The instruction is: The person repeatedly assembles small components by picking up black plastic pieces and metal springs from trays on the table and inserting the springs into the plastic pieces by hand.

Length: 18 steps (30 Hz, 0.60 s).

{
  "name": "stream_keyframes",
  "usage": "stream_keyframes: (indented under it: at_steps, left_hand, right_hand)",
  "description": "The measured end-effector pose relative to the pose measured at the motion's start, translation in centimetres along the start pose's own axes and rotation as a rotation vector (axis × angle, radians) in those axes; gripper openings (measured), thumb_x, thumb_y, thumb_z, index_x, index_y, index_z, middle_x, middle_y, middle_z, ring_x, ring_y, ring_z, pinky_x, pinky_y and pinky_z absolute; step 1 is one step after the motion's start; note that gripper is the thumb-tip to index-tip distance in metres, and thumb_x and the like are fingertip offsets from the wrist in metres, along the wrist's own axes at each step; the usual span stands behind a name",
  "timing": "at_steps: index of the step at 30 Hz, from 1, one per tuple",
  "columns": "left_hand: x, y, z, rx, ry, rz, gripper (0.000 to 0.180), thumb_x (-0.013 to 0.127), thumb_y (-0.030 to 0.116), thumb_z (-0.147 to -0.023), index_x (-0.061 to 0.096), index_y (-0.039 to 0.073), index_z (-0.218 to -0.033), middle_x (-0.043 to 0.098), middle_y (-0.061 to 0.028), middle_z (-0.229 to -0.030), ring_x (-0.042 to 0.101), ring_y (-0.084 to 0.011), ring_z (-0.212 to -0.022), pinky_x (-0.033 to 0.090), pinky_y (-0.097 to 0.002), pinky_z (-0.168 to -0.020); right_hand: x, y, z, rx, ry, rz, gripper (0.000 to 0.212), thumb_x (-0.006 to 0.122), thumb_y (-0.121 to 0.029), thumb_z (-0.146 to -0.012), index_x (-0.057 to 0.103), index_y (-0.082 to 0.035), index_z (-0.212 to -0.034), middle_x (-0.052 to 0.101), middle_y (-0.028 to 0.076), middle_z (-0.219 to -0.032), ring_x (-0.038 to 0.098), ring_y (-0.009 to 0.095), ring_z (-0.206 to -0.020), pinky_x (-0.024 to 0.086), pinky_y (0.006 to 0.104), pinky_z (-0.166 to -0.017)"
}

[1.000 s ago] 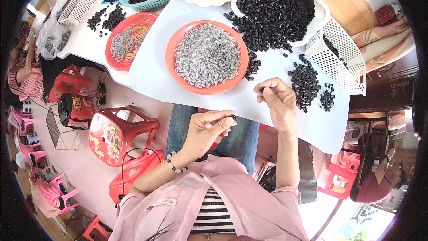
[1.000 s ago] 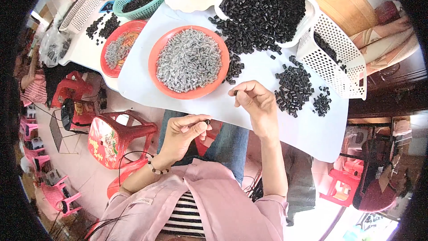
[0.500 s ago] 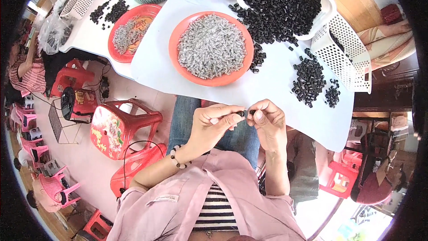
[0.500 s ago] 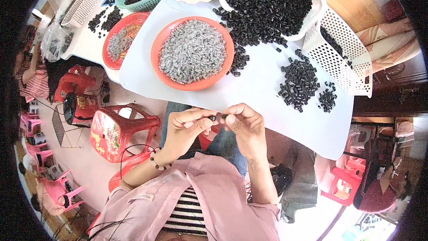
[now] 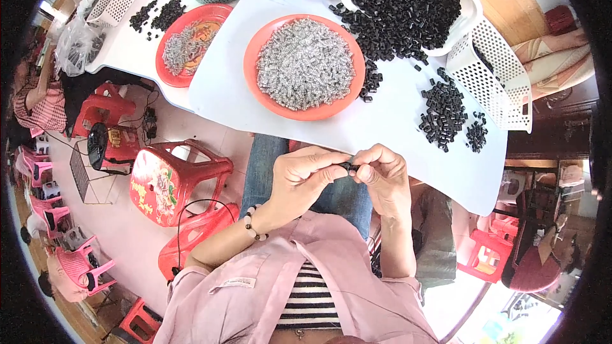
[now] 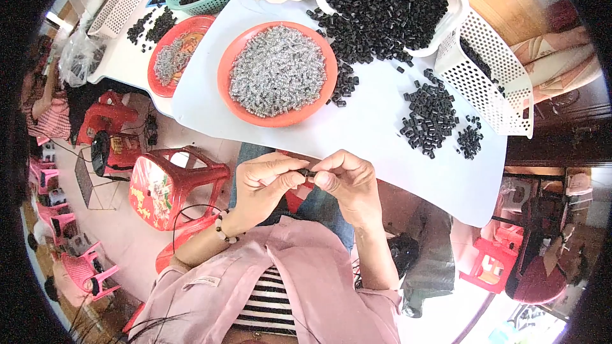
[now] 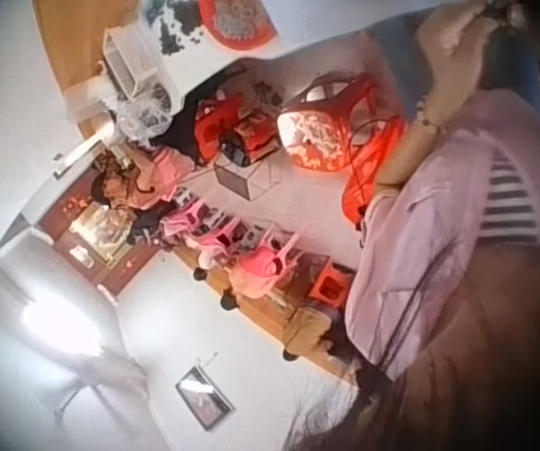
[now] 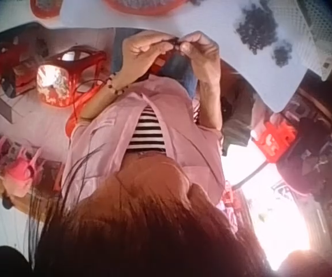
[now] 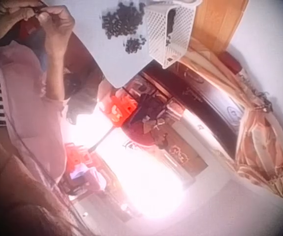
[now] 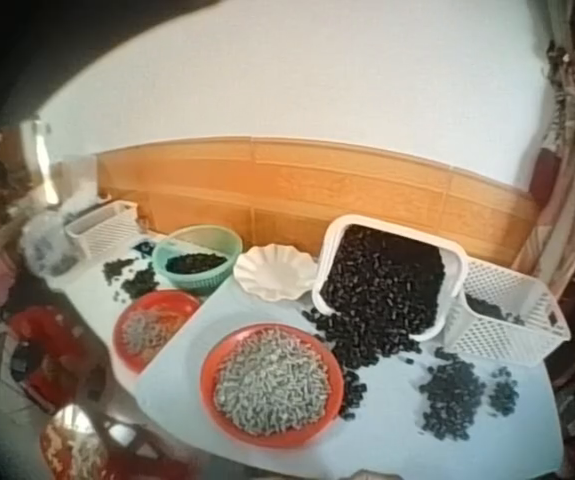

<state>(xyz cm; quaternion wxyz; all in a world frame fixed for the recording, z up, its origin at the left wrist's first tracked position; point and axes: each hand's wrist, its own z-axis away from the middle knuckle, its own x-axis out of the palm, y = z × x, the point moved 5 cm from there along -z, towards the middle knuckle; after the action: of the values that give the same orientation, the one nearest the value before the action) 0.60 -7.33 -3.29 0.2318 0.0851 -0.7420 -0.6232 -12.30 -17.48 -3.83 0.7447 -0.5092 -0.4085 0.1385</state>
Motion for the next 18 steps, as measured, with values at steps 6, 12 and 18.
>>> stream_keyframes:
  at_steps: [6, 12, 18]
  left_hand:
    - [-0.2, 0.5, -0.1, 0.085, -0.005, -0.125, 0.022, 0.071, 0.003, -0.087, 0.072, -0.001, -0.109, 0.073, -0.0105, -0.094, 0.067, -0.0113, -0.078, 0.053, -0.0221, -0.069]
    - [-0.4, 0.5, 0.0, 0.135, -0.002, -0.183, 0.018, 0.072, 0.003, -0.086, 0.073, 0.000, -0.104, 0.072, -0.0102, -0.089, 0.067, -0.0133, -0.074, 0.052, -0.0244, -0.065]
    - [-0.4, 1.4, 0.0, 0.292, -0.054, -0.339, 0.017, 0.073, 0.000, -0.083, 0.073, -0.002, -0.100, 0.071, -0.0094, -0.084, 0.065, -0.0160, -0.071, 0.051, -0.0266, -0.063]
  right_hand:
    - [0.1, 0.1, -0.1, 0.008, -0.013, 0.028, 0.018, 0.080, -0.015, -0.083, 0.067, -0.003, -0.087, 0.070, 0.004, -0.086, 0.061, 0.009, -0.079, 0.049, 0.0238, -0.075]
    - [0.3, 0.3, 0.0, 0.045, -0.034, -0.016, 0.017, 0.079, -0.014, -0.084, 0.065, -0.003, -0.085, 0.069, 0.004, -0.085, 0.060, 0.009, -0.078, 0.049, 0.0237, -0.074]
    - [0.3, 0.6, 0.1, 0.074, -0.079, -0.013, 0.015, 0.077, -0.009, -0.085, 0.064, -0.003, -0.084, 0.068, 0.005, -0.084, 0.060, 0.009, -0.077, 0.049, 0.0237, -0.073]
